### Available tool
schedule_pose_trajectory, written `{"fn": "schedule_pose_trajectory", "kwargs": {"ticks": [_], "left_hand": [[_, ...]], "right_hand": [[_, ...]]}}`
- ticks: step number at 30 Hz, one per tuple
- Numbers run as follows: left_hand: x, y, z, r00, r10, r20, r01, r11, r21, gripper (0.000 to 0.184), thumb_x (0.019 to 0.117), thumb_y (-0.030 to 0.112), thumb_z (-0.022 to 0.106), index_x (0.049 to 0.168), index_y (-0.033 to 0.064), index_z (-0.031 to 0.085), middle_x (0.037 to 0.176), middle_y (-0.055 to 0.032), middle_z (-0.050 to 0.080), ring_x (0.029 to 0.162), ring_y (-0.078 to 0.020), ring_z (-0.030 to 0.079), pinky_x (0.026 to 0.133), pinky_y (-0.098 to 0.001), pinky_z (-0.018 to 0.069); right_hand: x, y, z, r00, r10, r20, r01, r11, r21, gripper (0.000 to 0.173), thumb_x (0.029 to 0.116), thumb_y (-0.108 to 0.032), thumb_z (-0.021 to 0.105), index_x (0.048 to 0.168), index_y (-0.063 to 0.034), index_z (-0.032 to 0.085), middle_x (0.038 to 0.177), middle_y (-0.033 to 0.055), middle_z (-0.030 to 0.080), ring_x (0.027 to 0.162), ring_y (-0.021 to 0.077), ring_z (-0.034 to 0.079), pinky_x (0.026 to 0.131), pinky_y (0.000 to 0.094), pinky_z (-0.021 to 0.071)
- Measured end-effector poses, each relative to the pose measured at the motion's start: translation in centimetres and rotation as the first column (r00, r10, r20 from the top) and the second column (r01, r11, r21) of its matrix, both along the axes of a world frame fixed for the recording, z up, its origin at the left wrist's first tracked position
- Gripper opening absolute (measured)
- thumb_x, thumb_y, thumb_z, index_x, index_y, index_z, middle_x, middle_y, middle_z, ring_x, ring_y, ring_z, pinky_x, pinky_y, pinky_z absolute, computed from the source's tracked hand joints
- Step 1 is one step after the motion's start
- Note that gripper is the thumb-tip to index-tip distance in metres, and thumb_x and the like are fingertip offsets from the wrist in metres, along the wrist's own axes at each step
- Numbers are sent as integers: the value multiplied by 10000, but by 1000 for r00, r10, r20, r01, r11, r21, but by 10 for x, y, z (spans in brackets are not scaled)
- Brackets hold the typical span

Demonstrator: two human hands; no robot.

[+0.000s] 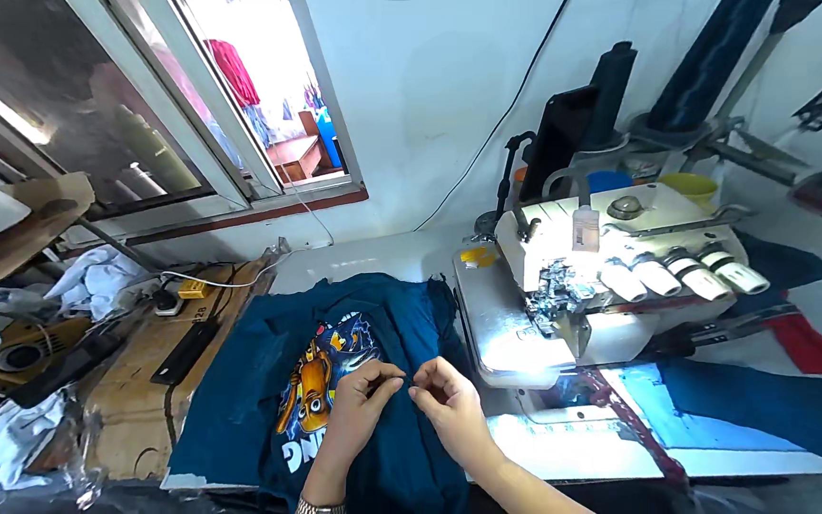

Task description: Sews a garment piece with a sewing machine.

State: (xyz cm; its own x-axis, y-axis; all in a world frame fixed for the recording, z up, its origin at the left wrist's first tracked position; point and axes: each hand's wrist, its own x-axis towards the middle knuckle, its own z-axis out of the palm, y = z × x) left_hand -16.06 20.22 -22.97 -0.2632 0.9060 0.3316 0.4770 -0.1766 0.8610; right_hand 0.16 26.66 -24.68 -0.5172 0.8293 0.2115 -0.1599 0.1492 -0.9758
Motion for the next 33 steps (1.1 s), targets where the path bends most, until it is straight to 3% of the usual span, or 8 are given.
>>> {"fn": "schedule_pose_trajectory", "kwargs": {"ticks": [3,7,11,12,18,24,28,33], "left_hand": [[-3,-7,4,1000,4,10,-4,1000,31,111,939,91,637,964,66,742,917,8,717,858,-70,680,805,-232,573],[-2,-13,9,999,35,18,-37,996,77,109,938,137,640,944,106,745,965,7,703,920,-92,663,833,-258,560],[20,5,18,984,79,-158,-59,990,129,169,975,254,590,947,177,738,1207,12,666,1239,-153,555,1082,-390,420],[29,14,22,980,66,-185,-38,988,153,178,998,241,562,974,174,726,1177,22,688,1242,-153,571,1101,-409,423],[106,73,58,984,-148,-100,164,971,176,130,1018,70,545,1033,84,673,944,15,681,854,-54,648,773,-230,552],[141,95,44,956,-181,-233,208,973,98,147,1009,136,556,1001,139,703,903,54,687,881,-65,650,815,-306,531],[139,94,43,953,-173,-249,201,975,90,152,1009,137,550,1009,146,702,929,61,687,905,-59,650,838,-297,534],[138,94,43,957,-140,-255,163,984,75,130,995,118,592,1059,121,706,995,36,704,940,-55,669,854,-270,561]], "right_hand": [[3,-23,-12,997,-74,8,71,978,196,148,966,-138,641,985,-29,740,885,35,708,787,36,653,722,178,545],[14,-53,-21,991,-119,69,101,971,217,216,955,-235,683,876,-64,788,824,26,682,777,32,628,699,165,510],[35,-46,-3,979,-203,-15,203,968,148,182,911,-184,691,794,-68,768,762,-23,649,715,-19,587,638,129,471],[42,-40,4,972,-231,-41,234,963,136,169,905,-168,691,786,-71,761,758,-28,653,710,-20,596,634,131,482],[106,-4,30,889,-457,-29,456,879,139,97,885,-175,725,882,-88,767,834,-19,719,758,13,680,692,170,578],[135,6,-2,823,-567,43,547,810,210,112,829,-209,774,835,-98,773,831,-23,702,796,10,665,730,167,558],[127,4,-9,837,-547,-27,541,818,195,174,822,-160,770,965,-61,785,939,24,708,908,48,673,825,176,568],[123,5,-10,815,-563,-135,579,791,198,120,896,-151,713,822,-66,755,836,2,690,779,14,641,683,139,532]]}}
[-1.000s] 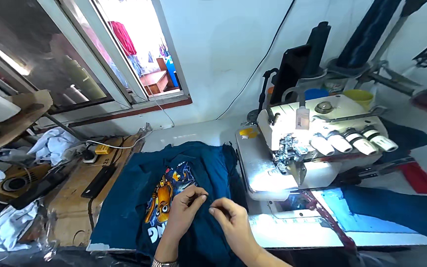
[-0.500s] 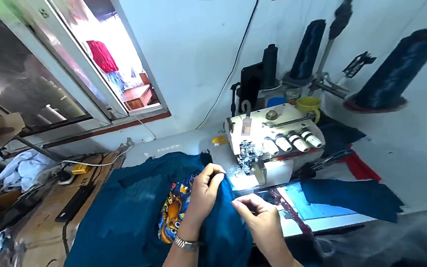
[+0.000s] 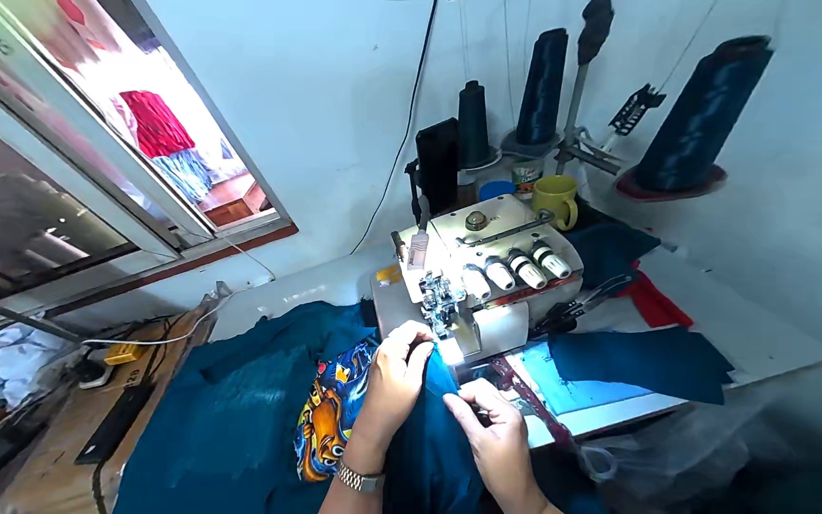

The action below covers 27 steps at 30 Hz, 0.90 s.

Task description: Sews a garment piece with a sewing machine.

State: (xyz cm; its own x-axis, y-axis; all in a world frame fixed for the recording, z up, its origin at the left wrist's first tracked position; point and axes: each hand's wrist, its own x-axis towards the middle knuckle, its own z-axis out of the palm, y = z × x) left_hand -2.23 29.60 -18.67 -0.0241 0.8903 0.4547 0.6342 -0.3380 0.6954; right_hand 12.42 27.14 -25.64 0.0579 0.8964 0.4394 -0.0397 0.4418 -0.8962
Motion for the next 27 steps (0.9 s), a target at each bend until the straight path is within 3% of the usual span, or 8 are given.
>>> {"fn": "schedule_pose_trajectory", "kwargs": {"ticks": [4,7,9,14,19,21,24,27], "left_hand": [[6,1,-8,988,118,-99,-103,984,143,63,928,84,678,985,92,705,1030,-10,650,987,-86,645,865,-271,565],[16,-7,-17,906,281,-316,-175,929,325,109,920,109,680,949,122,784,1079,-66,647,1072,-224,595,937,-403,497],[29,-20,-22,790,411,-456,-246,893,378,198,922,114,629,1008,147,804,1097,-66,708,1090,-288,627,958,-532,443],[60,-33,-39,683,492,-540,-349,869,351,314,999,200,532,1198,156,770,1303,-88,700,1233,-343,641,1054,-658,407],[52,-17,-34,839,387,-383,-281,910,304,313,1017,174,533,1243,134,745,1346,-70,678,1308,-254,604,1128,-596,404],[32,-22,-26,936,266,-231,-222,954,200,315,1016,168,547,1273,82,708,1332,-51,685,1304,-184,601,1147,-484,423],[-15,-48,-18,969,246,13,-245,960,138,294,1013,165,541,1255,53,665,1218,-47,706,1146,-135,668,991,-362,562],[-52,-113,-22,920,352,170,-353,935,-23,213,1031,141,511,1100,-3,652,960,-19,694,740,-33,651,661,-217,569]], "right_hand": [[2,0,2,999,-45,-26,43,997,-57,83,836,-117,745,786,-69,700,735,-24,666,619,-10,597,558,131,499],[2,-3,6,996,41,-76,-56,978,-203,211,812,-78,771,971,-33,641,695,-39,622,579,7,571,540,145,482],[5,-4,6,978,141,-154,-182,937,-299,232,850,-62,739,1074,-10,702,700,-21,649,583,41,581,552,178,486],[15,-2,10,972,123,-202,-175,948,-265,97,919,-42,651,954,-20,739,808,27,717,707,68,672,647,191,562],[16,16,23,972,90,-218,-153,944,-294,60,900,-23,685,911,-10,743,782,47,717,706,83,678,670,206,572],[13,21,29,966,99,-240,-182,918,-352,44,898,2,694,893,-8,737,762,47,708,700,81,672,671,206,568],[9,24,34,947,105,-304,-233,876,-423,46,893,39,697,866,10,720,730,57,685,670,87,642,657,212,547],[10,20,28,924,125,-361,-283,859,-427,40,905,51,680,902,30,714,762,84,700,689,109,666,671,228,570]]}}
